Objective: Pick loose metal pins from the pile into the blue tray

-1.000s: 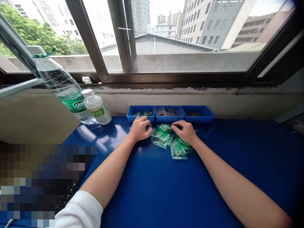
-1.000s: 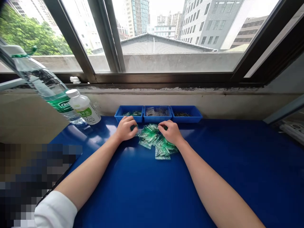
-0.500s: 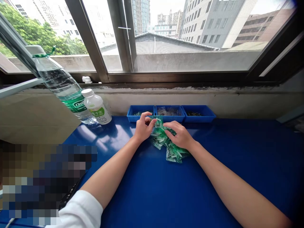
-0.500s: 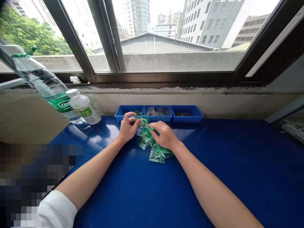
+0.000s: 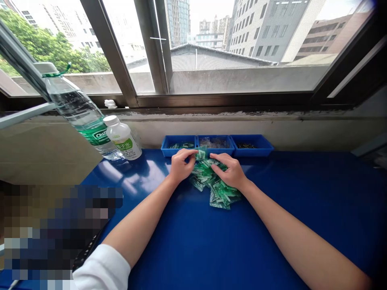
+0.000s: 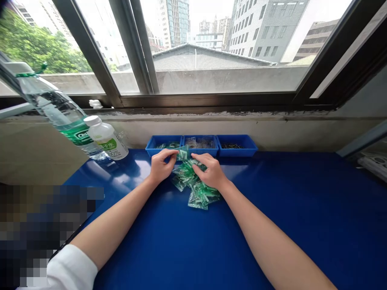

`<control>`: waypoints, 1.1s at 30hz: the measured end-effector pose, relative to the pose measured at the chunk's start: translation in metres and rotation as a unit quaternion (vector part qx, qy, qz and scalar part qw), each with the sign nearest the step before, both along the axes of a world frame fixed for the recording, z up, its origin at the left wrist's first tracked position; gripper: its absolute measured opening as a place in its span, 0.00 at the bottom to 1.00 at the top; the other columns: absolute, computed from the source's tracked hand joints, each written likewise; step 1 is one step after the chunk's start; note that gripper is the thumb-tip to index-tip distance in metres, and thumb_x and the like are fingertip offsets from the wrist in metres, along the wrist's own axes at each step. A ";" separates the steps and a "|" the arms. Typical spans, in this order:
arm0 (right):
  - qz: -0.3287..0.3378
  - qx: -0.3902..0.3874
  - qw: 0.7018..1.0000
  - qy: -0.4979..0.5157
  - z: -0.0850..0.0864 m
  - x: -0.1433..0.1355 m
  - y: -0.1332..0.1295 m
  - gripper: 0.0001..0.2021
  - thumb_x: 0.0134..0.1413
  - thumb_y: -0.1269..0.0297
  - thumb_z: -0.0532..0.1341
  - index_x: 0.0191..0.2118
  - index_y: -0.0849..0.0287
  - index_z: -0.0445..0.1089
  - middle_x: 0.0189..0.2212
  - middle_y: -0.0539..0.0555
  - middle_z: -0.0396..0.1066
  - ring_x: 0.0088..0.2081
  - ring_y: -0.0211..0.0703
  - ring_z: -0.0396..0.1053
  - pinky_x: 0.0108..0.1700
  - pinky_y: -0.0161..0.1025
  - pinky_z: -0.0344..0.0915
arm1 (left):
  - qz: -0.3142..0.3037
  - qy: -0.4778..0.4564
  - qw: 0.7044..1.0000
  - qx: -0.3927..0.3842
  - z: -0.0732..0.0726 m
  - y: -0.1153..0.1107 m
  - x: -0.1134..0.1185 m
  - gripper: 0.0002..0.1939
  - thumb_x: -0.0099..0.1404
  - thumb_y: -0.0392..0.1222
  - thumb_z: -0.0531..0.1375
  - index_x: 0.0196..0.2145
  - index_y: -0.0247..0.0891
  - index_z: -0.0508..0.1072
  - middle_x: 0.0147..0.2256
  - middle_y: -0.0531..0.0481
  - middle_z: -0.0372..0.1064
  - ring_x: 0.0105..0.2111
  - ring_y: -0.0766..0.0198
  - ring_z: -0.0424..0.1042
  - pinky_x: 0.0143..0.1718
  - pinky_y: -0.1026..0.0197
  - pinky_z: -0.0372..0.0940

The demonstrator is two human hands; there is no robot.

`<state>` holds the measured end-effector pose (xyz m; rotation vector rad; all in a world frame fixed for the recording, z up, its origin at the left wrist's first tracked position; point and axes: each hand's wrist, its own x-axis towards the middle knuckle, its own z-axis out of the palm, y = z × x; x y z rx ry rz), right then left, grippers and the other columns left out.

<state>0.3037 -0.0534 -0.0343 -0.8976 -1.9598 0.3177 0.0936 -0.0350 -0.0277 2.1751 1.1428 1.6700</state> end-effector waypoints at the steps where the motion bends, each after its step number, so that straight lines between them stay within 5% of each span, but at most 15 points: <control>1: -0.018 -0.006 1.000 0.003 0.001 0.002 0.001 0.17 0.57 0.64 0.60 0.52 0.56 0.70 0.44 0.55 0.74 0.47 0.47 0.70 0.47 0.44 0.70 | 0.031 -0.002 0.999 0.019 0.000 0.002 -0.001 0.09 0.63 0.35 0.56 0.37 0.37 0.77 0.32 0.48 0.75 0.31 0.65 0.72 0.37 0.62 0.66; 6: -0.132 -0.065 0.989 -0.021 -0.001 0.011 0.008 0.10 0.56 0.62 0.58 0.39 0.58 0.76 0.35 0.56 0.76 0.41 0.48 0.71 0.42 0.45 0.70 | 0.179 0.044 0.982 0.044 -0.002 0.010 -0.010 0.17 0.65 0.41 0.53 0.50 0.37 0.72 0.39 0.44 0.75 0.39 0.59 0.71 0.47 0.55 0.63; 12: -0.197 -0.134 0.963 -0.129 -0.005 0.010 0.010 0.11 0.55 0.62 0.57 0.38 0.59 0.75 0.39 0.55 0.75 0.46 0.51 0.68 0.48 0.49 0.64 | 0.282 0.116 0.952 -0.026 -0.003 0.012 -0.013 0.31 0.61 0.41 0.54 0.62 0.32 0.58 0.50 0.40 0.70 0.52 0.50 0.63 0.52 0.50 0.56; 22: -0.218 -0.161 0.948 -0.166 -0.007 0.008 0.011 0.15 0.55 0.59 0.56 0.43 0.60 0.72 0.45 0.60 0.72 0.49 0.57 0.66 0.50 0.55 0.61 | 0.309 0.161 0.928 -0.130 -0.004 0.014 -0.016 0.36 0.58 0.41 0.55 0.64 0.37 0.54 0.57 0.40 0.63 0.54 0.44 0.58 0.51 0.42 0.53; 33: -0.210 -0.127 0.961 -0.130 -0.010 0.011 0.011 0.15 0.57 0.55 0.57 0.41 0.61 0.73 0.40 0.60 0.74 0.43 0.54 0.70 0.40 0.48 0.69 | 0.320 0.164 0.920 -0.158 -0.002 0.013 -0.013 0.35 0.57 0.41 0.55 0.61 0.32 0.57 0.64 0.35 0.47 0.58 0.40 0.53 0.53 0.37 0.53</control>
